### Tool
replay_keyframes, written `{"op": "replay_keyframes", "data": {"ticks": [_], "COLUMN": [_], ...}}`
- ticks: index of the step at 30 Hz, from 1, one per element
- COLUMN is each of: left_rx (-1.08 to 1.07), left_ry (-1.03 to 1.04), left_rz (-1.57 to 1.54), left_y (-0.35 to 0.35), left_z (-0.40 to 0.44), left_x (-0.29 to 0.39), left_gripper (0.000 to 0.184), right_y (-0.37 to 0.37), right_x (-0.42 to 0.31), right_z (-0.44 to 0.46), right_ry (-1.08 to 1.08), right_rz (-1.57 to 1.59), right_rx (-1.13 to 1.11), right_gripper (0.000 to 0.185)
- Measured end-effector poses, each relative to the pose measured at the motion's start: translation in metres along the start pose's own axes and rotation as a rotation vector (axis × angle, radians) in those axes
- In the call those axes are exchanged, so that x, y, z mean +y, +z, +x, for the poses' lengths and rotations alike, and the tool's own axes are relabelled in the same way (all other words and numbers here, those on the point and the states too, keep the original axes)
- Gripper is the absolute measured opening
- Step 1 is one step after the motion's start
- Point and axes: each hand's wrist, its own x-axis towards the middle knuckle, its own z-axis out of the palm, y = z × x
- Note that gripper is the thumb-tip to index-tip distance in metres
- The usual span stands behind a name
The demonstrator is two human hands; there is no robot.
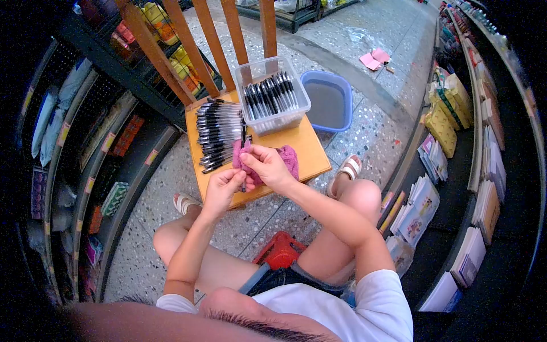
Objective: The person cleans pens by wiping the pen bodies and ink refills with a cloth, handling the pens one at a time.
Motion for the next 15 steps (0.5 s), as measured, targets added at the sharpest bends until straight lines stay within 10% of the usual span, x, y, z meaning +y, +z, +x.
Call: {"op": "replay_keyframes", "data": {"ticks": [6,15], "left_rx": [-0.022,0.041], "left_ry": [-0.121,-0.005], "left_rz": [0.683,0.01], "left_y": [-0.028,-0.028], "left_z": [0.008,0.028], "left_x": [0.035,0.044], "left_gripper": [0.028,0.029], "right_y": [0.007,0.008], "right_x": [-0.004,0.008], "right_z": [0.001,0.003], "right_ry": [-0.055,0.102], "right_rz": [-0.262,-0.345], "right_rx": [0.02,-0.076], "right_gripper": [0.02,0.025]}}
